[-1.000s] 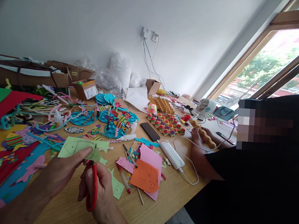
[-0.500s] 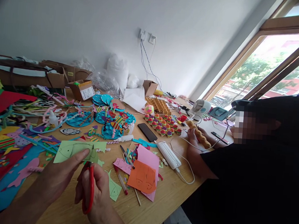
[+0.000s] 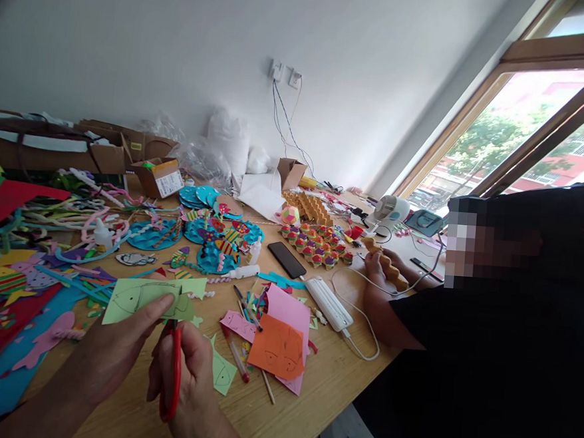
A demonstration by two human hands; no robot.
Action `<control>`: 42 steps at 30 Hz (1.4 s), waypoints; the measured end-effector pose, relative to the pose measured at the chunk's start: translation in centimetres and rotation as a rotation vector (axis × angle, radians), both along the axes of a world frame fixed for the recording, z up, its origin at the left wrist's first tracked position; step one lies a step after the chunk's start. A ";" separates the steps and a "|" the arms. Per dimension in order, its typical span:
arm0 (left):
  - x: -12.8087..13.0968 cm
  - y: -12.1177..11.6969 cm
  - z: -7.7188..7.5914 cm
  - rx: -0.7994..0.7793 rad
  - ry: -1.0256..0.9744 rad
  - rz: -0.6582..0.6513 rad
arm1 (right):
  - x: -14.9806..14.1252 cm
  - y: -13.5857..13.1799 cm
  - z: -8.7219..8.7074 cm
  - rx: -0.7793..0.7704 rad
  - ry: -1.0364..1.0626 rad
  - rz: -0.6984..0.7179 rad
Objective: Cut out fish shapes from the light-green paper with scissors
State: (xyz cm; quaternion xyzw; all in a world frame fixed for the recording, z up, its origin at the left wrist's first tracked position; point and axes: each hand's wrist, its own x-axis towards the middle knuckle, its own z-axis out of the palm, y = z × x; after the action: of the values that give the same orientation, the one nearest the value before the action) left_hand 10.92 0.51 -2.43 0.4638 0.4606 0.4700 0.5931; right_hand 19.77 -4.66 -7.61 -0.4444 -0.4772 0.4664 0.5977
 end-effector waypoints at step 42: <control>-0.4 -0.5 1.9 0.068 0.172 -0.018 | -0.1 0.1 -0.7 -0.015 0.084 0.030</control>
State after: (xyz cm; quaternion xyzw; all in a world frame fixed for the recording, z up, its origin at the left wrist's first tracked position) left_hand 10.48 0.02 -0.53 0.5263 0.4896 0.4386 0.5395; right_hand 19.66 -4.51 -8.30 -0.4219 -0.4547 0.4970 0.6068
